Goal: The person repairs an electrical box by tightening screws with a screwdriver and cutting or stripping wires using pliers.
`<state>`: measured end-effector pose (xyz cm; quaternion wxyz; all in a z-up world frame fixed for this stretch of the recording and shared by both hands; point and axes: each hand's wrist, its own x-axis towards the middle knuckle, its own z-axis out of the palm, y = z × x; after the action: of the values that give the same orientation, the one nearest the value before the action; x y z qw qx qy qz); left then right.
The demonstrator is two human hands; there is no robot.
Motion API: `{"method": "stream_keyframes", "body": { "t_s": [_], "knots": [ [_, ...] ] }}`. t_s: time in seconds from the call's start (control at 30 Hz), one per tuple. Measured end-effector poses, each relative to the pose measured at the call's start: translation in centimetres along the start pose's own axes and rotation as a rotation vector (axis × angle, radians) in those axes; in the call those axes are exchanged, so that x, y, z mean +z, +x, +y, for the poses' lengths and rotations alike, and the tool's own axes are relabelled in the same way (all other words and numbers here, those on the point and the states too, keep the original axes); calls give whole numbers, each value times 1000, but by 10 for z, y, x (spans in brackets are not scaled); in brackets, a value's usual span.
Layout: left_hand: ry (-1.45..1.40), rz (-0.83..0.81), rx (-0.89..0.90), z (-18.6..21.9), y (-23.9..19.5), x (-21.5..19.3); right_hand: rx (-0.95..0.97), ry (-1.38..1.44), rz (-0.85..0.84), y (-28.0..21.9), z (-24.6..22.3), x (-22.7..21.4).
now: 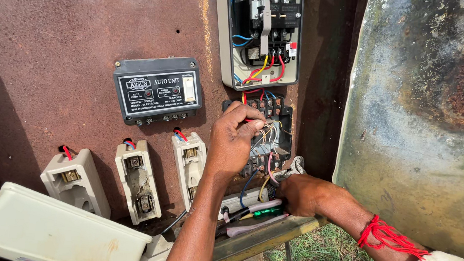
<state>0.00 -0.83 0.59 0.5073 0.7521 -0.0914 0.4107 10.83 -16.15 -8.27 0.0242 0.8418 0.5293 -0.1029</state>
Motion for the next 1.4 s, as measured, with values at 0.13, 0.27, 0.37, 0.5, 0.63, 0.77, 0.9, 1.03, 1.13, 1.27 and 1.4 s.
{"method": "stream_keyframes", "body": {
  "t_s": [0.13, 0.27, 0.37, 0.5, 0.63, 0.77, 0.9, 1.03, 1.13, 1.27, 1.4],
  "knots": [
    [93, 53, 201, 1, 3, 1, 51, 25, 146, -11, -2, 5],
    [147, 106, 265, 7, 6, 2, 137, -105, 271, -20, -5, 0],
    [159, 144, 260, 14, 10, 1, 116, -118, 418, -28, -12, -8],
    [33, 125, 87, 25, 11, 1, 68, -158, 457, -48, -16, -34],
    [69, 129, 48, 37, 14, 0, -61, -82, 573, -75, -20, -70],
    [235, 170, 144, 44, 18, -3, -49, 99, 519, -110, -33, -107],
    [391, 155, 340, 44, 24, -7, -3, 495, 634, -123, -35, -118],
    [617, 159, 475, 45, 27, -4, -227, 1005, 931, -95, -21, -102],
    [759, 144, 533, 41, 25, -2, -363, 1307, 1041, -83, -12, -84],
    [875, 147, 610, 33, 21, 1, -378, 1529, 1092, -79, -12, -71],
    [1020, 146, 637, 28, 19, 2, -400, 1555, 1057, -73, -15, -66]
  ]
}}
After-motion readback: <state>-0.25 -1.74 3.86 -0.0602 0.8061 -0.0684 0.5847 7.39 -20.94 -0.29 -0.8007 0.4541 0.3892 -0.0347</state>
